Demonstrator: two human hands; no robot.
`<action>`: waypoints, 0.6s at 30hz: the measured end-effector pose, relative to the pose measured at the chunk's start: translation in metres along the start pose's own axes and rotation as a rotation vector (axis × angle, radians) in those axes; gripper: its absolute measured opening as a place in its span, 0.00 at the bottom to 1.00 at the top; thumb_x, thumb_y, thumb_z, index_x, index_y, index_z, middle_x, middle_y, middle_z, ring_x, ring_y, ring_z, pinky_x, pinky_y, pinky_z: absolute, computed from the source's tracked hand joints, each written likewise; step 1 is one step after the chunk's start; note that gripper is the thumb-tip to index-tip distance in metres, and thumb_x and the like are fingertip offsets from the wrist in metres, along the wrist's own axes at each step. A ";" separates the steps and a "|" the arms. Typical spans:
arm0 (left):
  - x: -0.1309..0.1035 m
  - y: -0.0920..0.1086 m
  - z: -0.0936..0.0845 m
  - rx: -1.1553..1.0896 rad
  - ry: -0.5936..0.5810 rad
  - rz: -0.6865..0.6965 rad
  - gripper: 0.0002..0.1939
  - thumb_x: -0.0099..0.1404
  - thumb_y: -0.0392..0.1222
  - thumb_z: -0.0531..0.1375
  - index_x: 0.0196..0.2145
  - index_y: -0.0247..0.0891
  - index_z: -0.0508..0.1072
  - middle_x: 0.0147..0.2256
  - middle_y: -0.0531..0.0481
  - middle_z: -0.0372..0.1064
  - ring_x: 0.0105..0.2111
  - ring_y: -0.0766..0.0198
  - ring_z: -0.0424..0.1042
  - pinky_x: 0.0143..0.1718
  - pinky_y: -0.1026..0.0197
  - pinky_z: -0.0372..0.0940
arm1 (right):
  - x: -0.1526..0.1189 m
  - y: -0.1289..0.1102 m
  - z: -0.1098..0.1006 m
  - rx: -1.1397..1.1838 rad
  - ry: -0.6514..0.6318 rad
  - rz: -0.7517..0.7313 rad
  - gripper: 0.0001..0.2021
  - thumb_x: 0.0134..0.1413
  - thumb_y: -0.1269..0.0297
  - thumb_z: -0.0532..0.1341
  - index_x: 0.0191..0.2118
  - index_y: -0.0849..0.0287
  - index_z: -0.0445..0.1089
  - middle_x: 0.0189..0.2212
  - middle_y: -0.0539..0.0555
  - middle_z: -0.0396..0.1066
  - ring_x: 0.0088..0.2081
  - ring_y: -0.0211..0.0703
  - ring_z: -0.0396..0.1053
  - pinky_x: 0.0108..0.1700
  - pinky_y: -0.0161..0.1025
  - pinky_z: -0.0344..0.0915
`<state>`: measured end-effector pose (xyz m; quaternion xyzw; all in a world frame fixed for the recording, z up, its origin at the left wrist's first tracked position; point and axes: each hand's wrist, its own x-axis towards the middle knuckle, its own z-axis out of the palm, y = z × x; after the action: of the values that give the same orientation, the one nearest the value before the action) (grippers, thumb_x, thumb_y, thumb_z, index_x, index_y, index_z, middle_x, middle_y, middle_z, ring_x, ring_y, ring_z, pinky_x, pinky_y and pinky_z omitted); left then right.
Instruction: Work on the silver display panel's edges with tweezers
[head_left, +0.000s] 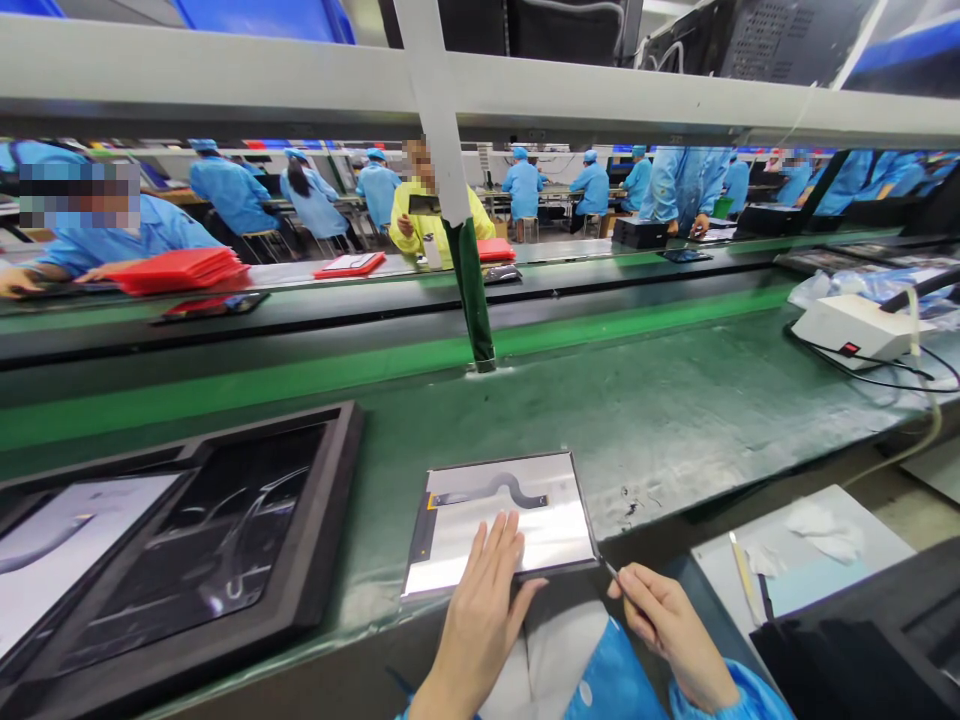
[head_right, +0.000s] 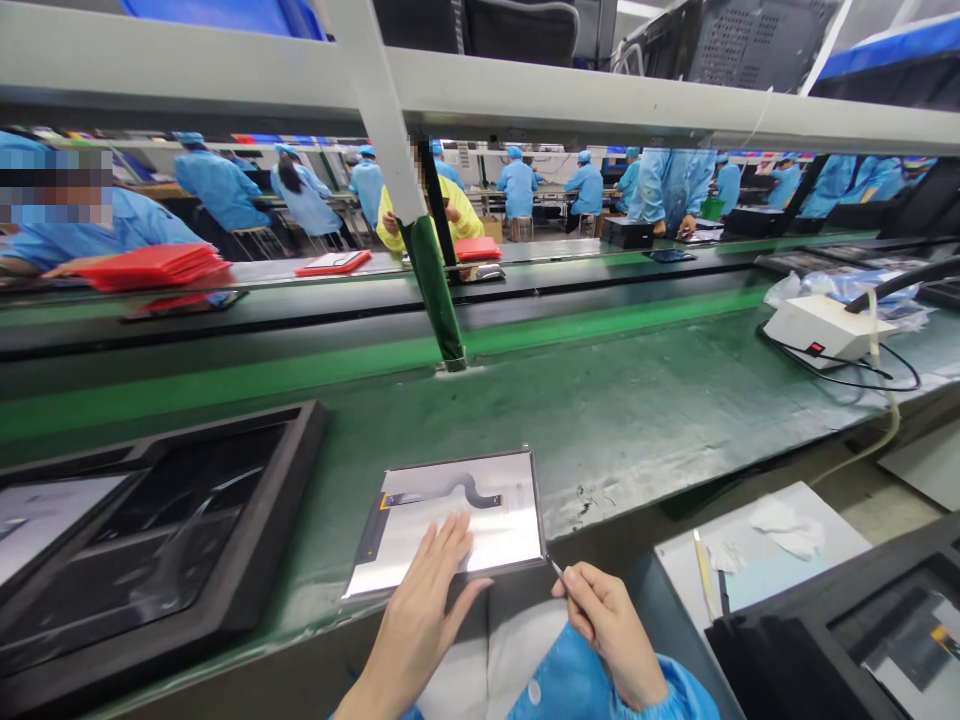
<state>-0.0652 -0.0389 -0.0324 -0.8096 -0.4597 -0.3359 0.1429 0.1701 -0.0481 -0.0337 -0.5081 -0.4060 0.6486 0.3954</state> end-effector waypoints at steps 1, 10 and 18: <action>0.000 0.000 0.000 0.004 -0.004 0.001 0.17 0.74 0.40 0.53 0.56 0.28 0.65 0.56 0.32 0.69 0.60 0.48 0.66 0.58 0.45 0.67 | 0.000 0.000 0.000 0.003 0.002 0.002 0.30 0.47 0.32 0.61 0.28 0.61 0.70 0.11 0.39 0.46 0.16 0.29 0.38 0.19 0.33 0.35; 0.000 0.000 0.000 0.016 -0.016 0.001 0.17 0.74 0.40 0.52 0.55 0.27 0.65 0.56 0.32 0.69 0.58 0.47 0.68 0.57 0.44 0.67 | -0.005 -0.003 0.001 0.041 0.033 0.017 0.29 0.47 0.32 0.61 0.28 0.60 0.69 0.11 0.38 0.45 0.16 0.29 0.37 0.18 0.33 0.34; -0.001 -0.001 0.000 -0.001 -0.029 0.000 0.18 0.73 0.40 0.53 0.57 0.28 0.64 0.56 0.32 0.68 0.58 0.46 0.67 0.56 0.43 0.68 | -0.009 -0.001 0.001 0.057 0.063 0.022 0.29 0.48 0.33 0.61 0.28 0.59 0.68 0.11 0.38 0.45 0.16 0.29 0.37 0.18 0.33 0.34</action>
<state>-0.0661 -0.0393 -0.0327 -0.8145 -0.4614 -0.3244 0.1356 0.1707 -0.0558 -0.0298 -0.5213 -0.3692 0.6478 0.4151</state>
